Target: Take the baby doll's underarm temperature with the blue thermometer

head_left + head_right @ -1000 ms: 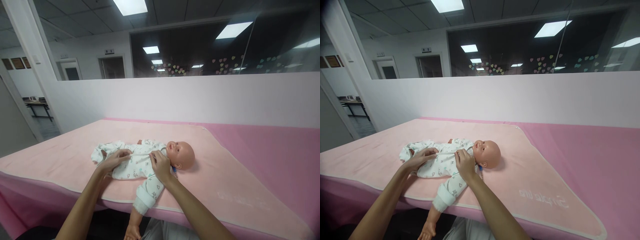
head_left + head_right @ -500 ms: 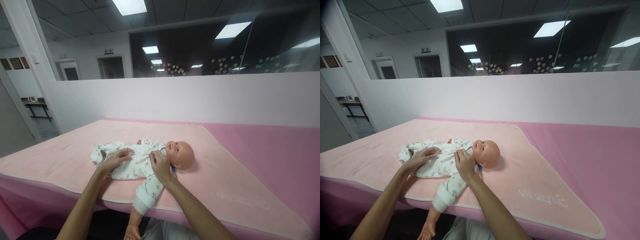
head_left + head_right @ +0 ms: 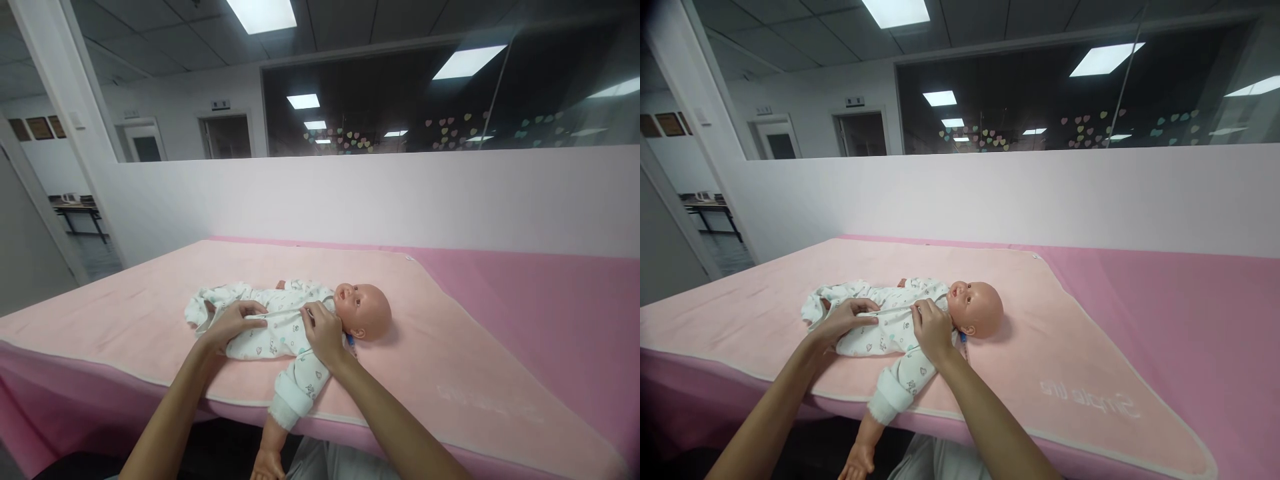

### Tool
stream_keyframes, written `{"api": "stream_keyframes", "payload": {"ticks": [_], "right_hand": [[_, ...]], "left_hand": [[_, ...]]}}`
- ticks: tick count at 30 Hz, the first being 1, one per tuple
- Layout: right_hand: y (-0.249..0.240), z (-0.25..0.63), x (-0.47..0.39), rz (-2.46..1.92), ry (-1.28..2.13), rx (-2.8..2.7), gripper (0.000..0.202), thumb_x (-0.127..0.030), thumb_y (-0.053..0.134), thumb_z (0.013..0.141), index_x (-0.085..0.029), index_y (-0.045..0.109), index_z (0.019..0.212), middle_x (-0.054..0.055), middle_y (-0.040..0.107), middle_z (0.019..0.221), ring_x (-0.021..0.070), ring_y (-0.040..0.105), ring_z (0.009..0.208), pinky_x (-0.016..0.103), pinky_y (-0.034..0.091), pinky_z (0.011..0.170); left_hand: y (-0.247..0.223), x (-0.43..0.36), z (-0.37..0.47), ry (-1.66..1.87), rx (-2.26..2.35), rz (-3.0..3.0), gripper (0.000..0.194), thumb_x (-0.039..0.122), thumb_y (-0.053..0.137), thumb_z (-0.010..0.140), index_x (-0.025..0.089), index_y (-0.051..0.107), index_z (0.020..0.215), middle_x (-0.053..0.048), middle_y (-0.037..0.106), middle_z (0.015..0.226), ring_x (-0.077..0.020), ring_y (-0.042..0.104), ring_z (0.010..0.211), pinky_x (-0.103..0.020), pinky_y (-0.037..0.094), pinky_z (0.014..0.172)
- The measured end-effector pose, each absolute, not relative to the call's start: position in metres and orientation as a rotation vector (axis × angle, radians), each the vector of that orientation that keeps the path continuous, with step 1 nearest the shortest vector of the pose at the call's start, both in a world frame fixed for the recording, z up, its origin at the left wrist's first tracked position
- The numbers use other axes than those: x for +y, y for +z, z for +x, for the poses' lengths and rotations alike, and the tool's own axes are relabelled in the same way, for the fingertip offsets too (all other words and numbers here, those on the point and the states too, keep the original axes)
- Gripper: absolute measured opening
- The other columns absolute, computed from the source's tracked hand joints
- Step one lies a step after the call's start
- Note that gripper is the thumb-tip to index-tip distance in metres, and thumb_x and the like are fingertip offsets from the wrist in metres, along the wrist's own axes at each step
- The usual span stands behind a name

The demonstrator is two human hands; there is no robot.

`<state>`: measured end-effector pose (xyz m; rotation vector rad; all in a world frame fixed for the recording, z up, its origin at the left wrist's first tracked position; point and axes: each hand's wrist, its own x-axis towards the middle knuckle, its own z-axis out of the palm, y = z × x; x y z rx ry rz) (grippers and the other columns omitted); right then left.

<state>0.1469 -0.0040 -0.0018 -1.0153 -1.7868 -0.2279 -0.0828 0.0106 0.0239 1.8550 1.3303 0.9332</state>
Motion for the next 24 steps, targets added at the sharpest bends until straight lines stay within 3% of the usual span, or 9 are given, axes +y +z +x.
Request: {"api": "stream_keyframes", "payload": {"ticks": [6,12,24], "right_hand": [[-0.0007,0.1472,-0.0048,-1.022,-0.261,-1.793,0.024,-0.028,0.039,0.090,-0.019,0.057,0.077,0.001,0.061,0.071,0.0103,0.053,0.055,0.022,0.031,0.050],[-0.0009,0.1473,-0.0048,-1.019,-0.245,-1.786,0.025,-0.028,0.038,0.090,-0.019,0.057,0.078,0.002,0.062,0.071,0.0104,0.053,0.055,0.022,0.032,0.050],[-0.0011,0.1475,-0.0046,-1.018,-0.252,-1.785,0.024,-0.029,0.039,0.090,-0.019,0.057,0.077,0.002,0.061,0.070,0.0105,0.053,0.055,0.022,0.031,0.050]], "left_hand": [[0.0229,0.0128,-0.0822,0.918,1.411,1.848,0.028,0.039,0.075,0.053,0.021,0.070,0.073,-0.004,0.069,0.089,-0.0266,0.060,0.089,-0.030,0.048,0.071],[0.0262,0.0096,-0.0807,0.922,1.403,1.814,0.030,0.040,0.071,0.058,0.023,0.072,0.083,-0.004,0.068,0.101,-0.0278,0.059,0.098,-0.030,0.049,0.075],[0.0268,0.0068,-0.0797,0.919,1.351,1.765,0.026,0.042,0.069,0.061,0.023,0.073,0.079,-0.005,0.070,0.094,-0.0279,0.059,0.096,-0.032,0.048,0.074]]}}
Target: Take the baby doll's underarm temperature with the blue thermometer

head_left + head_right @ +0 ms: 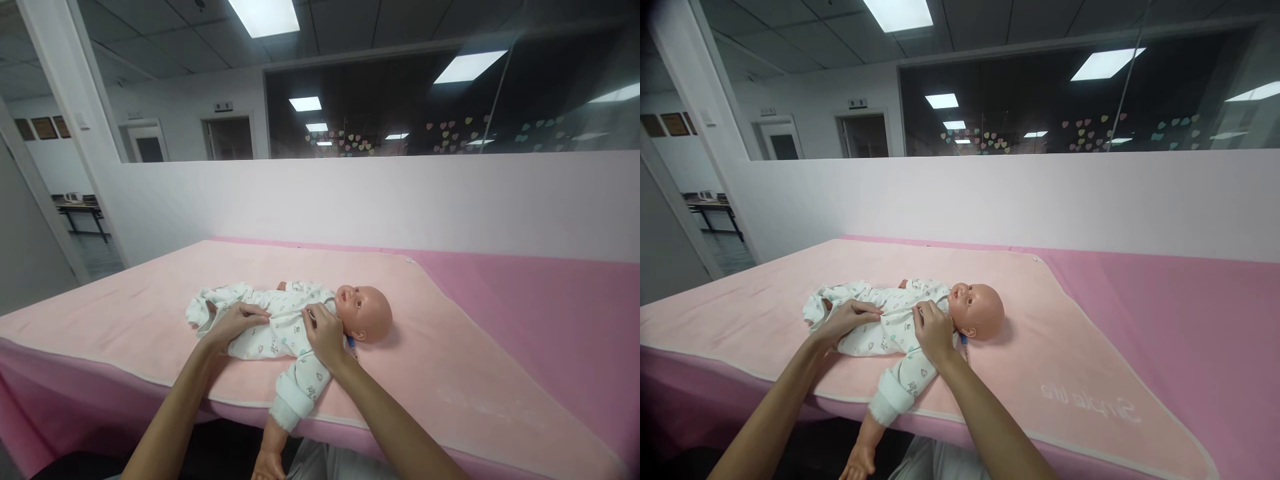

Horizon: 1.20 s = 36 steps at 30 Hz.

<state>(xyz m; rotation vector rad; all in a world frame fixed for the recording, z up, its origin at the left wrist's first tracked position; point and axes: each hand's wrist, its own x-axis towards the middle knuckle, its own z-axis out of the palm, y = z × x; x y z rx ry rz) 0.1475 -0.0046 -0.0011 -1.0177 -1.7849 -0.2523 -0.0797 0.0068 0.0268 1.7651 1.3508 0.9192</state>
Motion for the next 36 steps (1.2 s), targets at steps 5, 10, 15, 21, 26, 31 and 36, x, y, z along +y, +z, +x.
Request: {"api": "stream_keyframes", "payload": {"ticks": [5,10,15,21,26,31,36], "right_hand": [[-0.0013,0.1477,-0.0042,-1.016,-0.266,-1.789,0.024,-0.029,0.040,0.090,-0.019,0.058,0.077,0.002,0.061,0.070,0.0106,0.054,0.056,0.022,0.032,0.051],[-0.0008,0.1473,-0.0044,-1.010,-0.237,-1.782,0.025,-0.029,0.040,0.090,-0.019,0.058,0.076,0.002,0.062,0.069,0.0110,0.054,0.056,0.022,0.032,0.051],[-0.0001,0.1468,-0.0053,-1.011,-0.220,-1.774,0.025,-0.029,0.040,0.089,-0.019,0.058,0.076,0.002,0.061,0.068,0.0115,0.052,0.055,0.022,0.031,0.050],[0.0003,0.1470,-0.0062,-1.007,-0.204,-1.774,0.025,-0.028,0.041,0.089,-0.019,0.058,0.074,0.001,0.061,0.068,0.0106,0.052,0.055,0.022,0.032,0.051],[-0.0003,0.1471,-0.0061,-1.000,-0.206,-1.778,0.024,-0.028,0.041,0.089,-0.018,0.058,0.075,0.001,0.060,0.069,0.0096,0.052,0.056,0.021,0.032,0.051],[-0.0001,0.1474,-0.0062,-1.009,-0.201,-1.787,0.025,-0.028,0.041,0.089,-0.018,0.058,0.075,0.000,0.060,0.068,0.0088,0.052,0.056,0.021,0.031,0.051],[-0.0002,0.1480,-0.0058,-1.021,-0.198,-1.797,0.025,-0.029,0.041,0.090,-0.018,0.059,0.075,0.000,0.060,0.069,0.0086,0.052,0.056,0.021,0.031,0.051]], "left_hand": [[0.0261,0.0058,-0.0796,0.932,1.351,1.775,0.027,0.040,0.070,0.059,0.022,0.074,0.079,-0.005,0.070,0.092,-0.0284,0.058,0.097,-0.034,0.047,0.078],[0.0236,0.0071,-0.0814,0.950,1.349,1.778,0.025,0.039,0.072,0.058,0.022,0.074,0.076,-0.005,0.070,0.092,-0.0296,0.056,0.102,-0.036,0.045,0.083],[0.0236,0.0054,-0.0812,0.949,1.276,1.762,0.029,0.041,0.069,0.063,0.024,0.072,0.086,-0.005,0.069,0.098,-0.0281,0.056,0.101,-0.034,0.046,0.082],[0.0266,0.0038,-0.0818,0.918,1.223,1.765,0.032,0.042,0.063,0.070,0.023,0.070,0.096,-0.005,0.065,0.107,-0.0267,0.055,0.103,-0.032,0.044,0.083],[0.0274,0.0027,-0.0817,0.903,1.232,1.834,0.033,0.042,0.063,0.070,0.021,0.069,0.095,-0.007,0.065,0.105,-0.0259,0.055,0.099,-0.032,0.044,0.080],[0.0281,0.0010,-0.0798,0.920,1.203,1.890,0.024,0.040,0.060,0.071,0.019,0.069,0.080,-0.006,0.067,0.093,-0.0225,0.058,0.087,-0.029,0.046,0.072],[0.0256,0.0036,-0.0823,0.922,1.193,1.898,0.019,0.036,0.062,0.068,0.020,0.069,0.076,-0.005,0.067,0.092,-0.0229,0.058,0.090,-0.030,0.046,0.075]]}}
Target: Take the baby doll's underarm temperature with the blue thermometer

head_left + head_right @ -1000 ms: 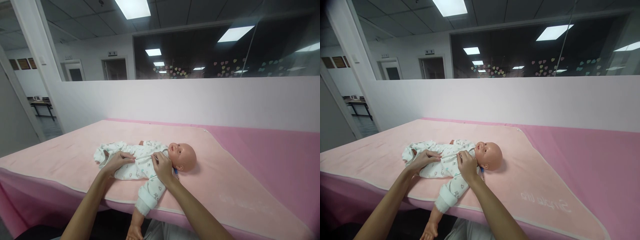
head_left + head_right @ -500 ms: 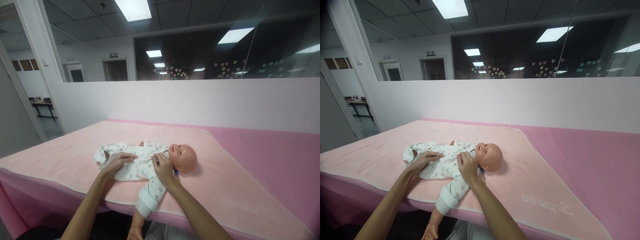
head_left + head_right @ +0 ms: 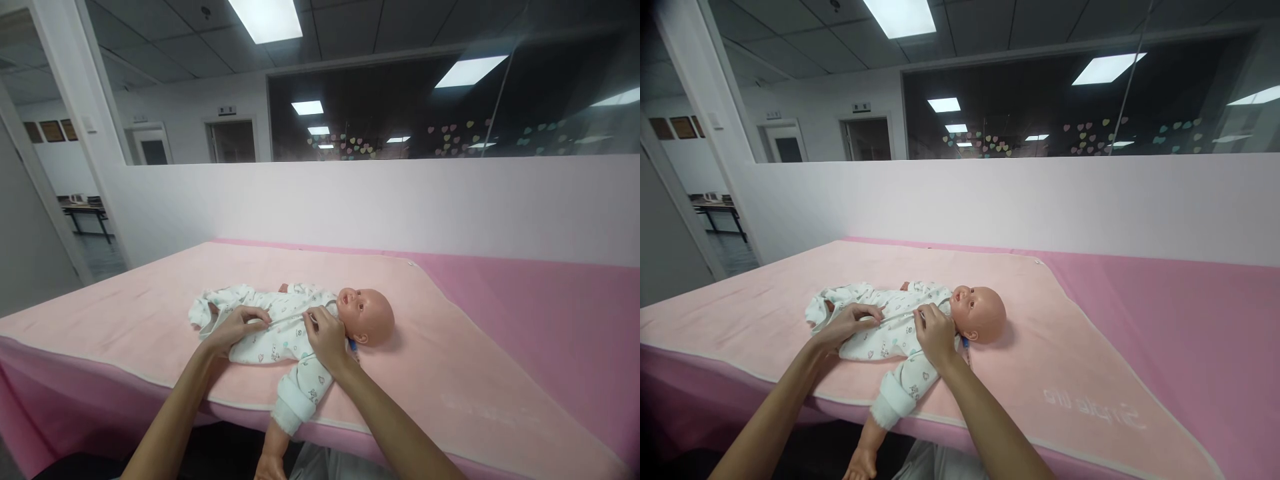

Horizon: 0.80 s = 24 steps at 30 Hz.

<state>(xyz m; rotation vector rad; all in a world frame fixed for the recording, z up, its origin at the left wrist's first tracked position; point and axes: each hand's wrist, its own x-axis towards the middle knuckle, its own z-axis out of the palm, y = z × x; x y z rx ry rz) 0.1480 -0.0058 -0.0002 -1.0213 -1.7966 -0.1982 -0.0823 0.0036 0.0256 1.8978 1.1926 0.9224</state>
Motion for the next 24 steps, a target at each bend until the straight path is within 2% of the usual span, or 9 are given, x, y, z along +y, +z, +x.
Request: {"api": "stream_keyframes", "payload": {"ticks": [4,12,24], "right_hand": [[-0.0003,0.1481,-0.0059,-1.024,-0.195,-1.800,0.025,-0.029,0.040,0.090,-0.018,0.059,0.076,0.001,0.061,0.070,0.0087,0.052,0.056,0.021,0.032,0.051],[-0.0006,0.1478,-0.0058,-1.033,-0.205,-1.797,0.025,-0.029,0.040,0.089,-0.018,0.059,0.076,0.001,0.062,0.070,0.0092,0.053,0.057,0.021,0.032,0.052],[-0.0025,0.1479,-0.0045,-1.005,-0.127,-1.767,0.021,-0.026,0.040,0.087,-0.017,0.055,0.075,0.001,0.061,0.069,0.0101,0.052,0.057,0.021,0.033,0.052]], "left_hand": [[0.0240,0.0048,-0.0841,0.914,1.216,1.885,0.021,0.038,0.063,0.067,0.020,0.070,0.078,-0.006,0.067,0.095,-0.0253,0.057,0.096,-0.032,0.046,0.080],[0.0270,0.0040,-0.0828,0.854,1.131,1.898,0.027,0.033,0.067,0.064,0.020,0.068,0.088,-0.006,0.065,0.102,-0.0243,0.056,0.098,-0.032,0.046,0.082],[0.0241,0.0027,-0.0780,1.042,1.240,1.799,0.023,0.038,0.065,0.066,0.020,0.069,0.080,-0.006,0.066,0.095,-0.0233,0.058,0.088,-0.028,0.045,0.069]]}}
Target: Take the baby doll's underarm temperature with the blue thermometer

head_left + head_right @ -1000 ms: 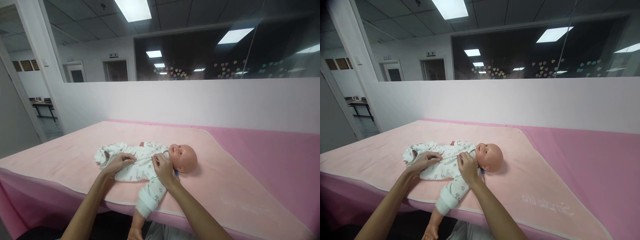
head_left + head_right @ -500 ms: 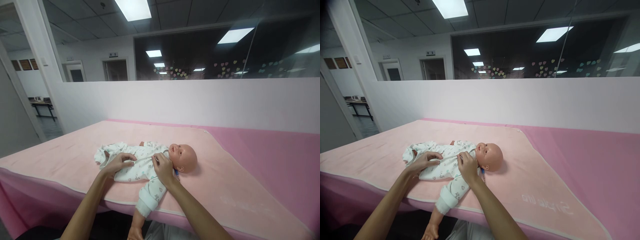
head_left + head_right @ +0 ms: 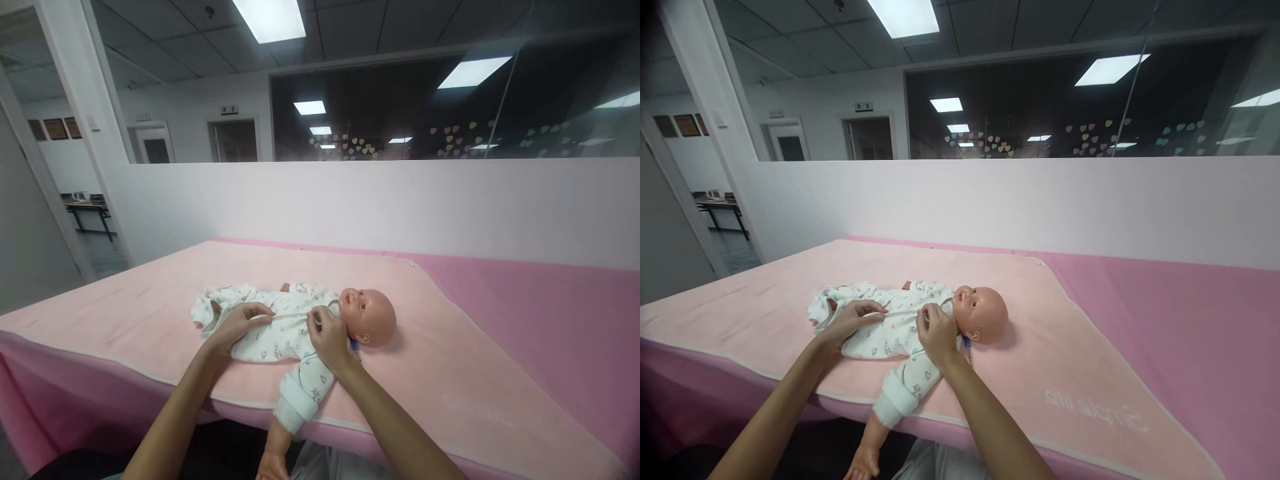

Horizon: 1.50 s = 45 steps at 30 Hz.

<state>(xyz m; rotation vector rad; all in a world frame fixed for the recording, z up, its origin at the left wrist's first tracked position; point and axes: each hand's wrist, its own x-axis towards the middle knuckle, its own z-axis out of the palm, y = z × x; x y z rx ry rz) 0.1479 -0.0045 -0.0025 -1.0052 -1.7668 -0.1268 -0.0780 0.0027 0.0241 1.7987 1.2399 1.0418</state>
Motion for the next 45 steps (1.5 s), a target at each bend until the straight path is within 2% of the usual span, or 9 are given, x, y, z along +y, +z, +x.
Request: {"api": "stream_keyframes", "payload": {"ticks": [3,8,17,20,26,34,37,40,45], "right_hand": [[-0.003,0.148,-0.005,-1.027,-0.127,-1.790,0.018,-0.024,0.041,0.085,-0.017,0.052,0.073,0.001,0.059,0.067,0.0102,0.051,0.057,0.021,0.032,0.052],[0.006,0.150,-0.009,-1.225,-0.183,-1.962,0.018,-0.023,0.039,0.086,-0.018,0.052,0.075,0.002,0.058,0.074,0.0112,0.051,0.059,0.022,0.031,0.051],[0.018,0.184,-0.060,-1.219,-0.099,-2.067,0.031,-0.023,0.039,0.085,-0.017,0.046,0.114,0.008,0.060,0.107,0.0185,0.059,0.091,0.028,0.047,0.072],[0.000,0.208,-0.086,-1.159,-0.206,-1.987,0.032,-0.023,0.036,0.086,-0.018,0.046,0.117,0.008,0.059,0.112,0.0183,0.058,0.098,0.028,0.050,0.074],[-0.030,0.251,-0.106,-1.322,-0.437,-1.837,0.018,-0.021,0.040,0.085,-0.020,0.058,0.088,0.008,0.064,0.091,0.0201,0.061,0.085,0.033,0.050,0.073],[-0.041,0.254,-0.106,-1.509,-0.515,-1.825,0.025,-0.014,0.039,0.083,-0.021,0.052,0.063,0.003,0.059,0.062,0.0168,0.056,0.059,0.028,0.042,0.054],[-0.033,0.257,-0.119,-1.478,-0.714,-1.789,0.031,-0.015,0.034,0.087,-0.020,0.057,0.067,0.003,0.059,0.055,0.0168,0.054,0.051,0.029,0.039,0.051],[-0.010,0.262,-0.138,-1.332,-0.838,-1.808,0.029,-0.013,0.034,0.088,-0.019,0.061,0.082,0.005,0.065,0.066,0.0178,0.058,0.058,0.031,0.041,0.057],[0.043,0.252,-0.151,-1.173,-0.601,-1.604,0.015,-0.022,0.048,0.086,-0.022,0.061,0.092,0.003,0.065,0.070,0.0153,0.060,0.061,0.027,0.045,0.059]], "left_hand": [[0.021,0.005,-0.075,1.090,1.245,1.795,0.023,0.038,0.066,0.064,0.019,0.066,0.078,-0.006,0.065,0.090,-0.0213,0.058,0.083,-0.026,0.044,0.065],[0.019,0.016,-0.082,1.283,1.322,1.653,0.020,0.030,0.066,0.057,0.018,0.054,0.067,0.003,0.053,0.059,-0.0132,0.053,0.058,-0.021,0.038,0.051],[0.064,-0.005,-0.125,1.422,1.528,1.644,0.023,0.034,0.064,0.061,0.018,0.051,0.072,0.005,0.048,0.051,-0.0100,0.045,0.042,-0.018,0.028,0.037],[0.063,0.002,-0.117,1.467,1.496,1.681,0.025,0.036,0.064,0.062,0.018,0.055,0.077,0.003,0.053,0.054,-0.0116,0.049,0.046,-0.020,0.034,0.041],[0.048,0.034,-0.055,1.402,1.320,1.862,0.044,0.040,0.059,0.068,0.017,0.059,0.105,-0.008,0.063,0.095,-0.0185,0.060,0.075,-0.028,0.047,0.063],[0.050,0.049,0.029,0.794,1.013,2.331,0.033,0.038,0.064,0.064,0.022,0.068,0.092,-0.004,0.067,0.085,-0.0203,0.058,0.075,-0.027,0.043,0.067],[0.039,0.057,0.030,0.957,1.037,2.170,0.033,0.044,0.057,0.069,0.018,0.070,0.087,-0.004,0.068,0.078,-0.0209,0.058,0.073,-0.028,0.043,0.065],[0.026,0.065,0.022,1.248,1.096,1.853,0.041,0.051,0.052,0.072,0.015,0.068,0.083,-0.005,0.068,0.075,-0.0215,0.059,0.075,-0.030,0.044,0.068],[0.017,0.073,0.016,1.316,1.127,1.605,0.048,0.057,0.055,0.068,0.013,0.067,0.082,-0.004,0.066,0.070,-0.0223,0.060,0.077,-0.030,0.045,0.069]]}}
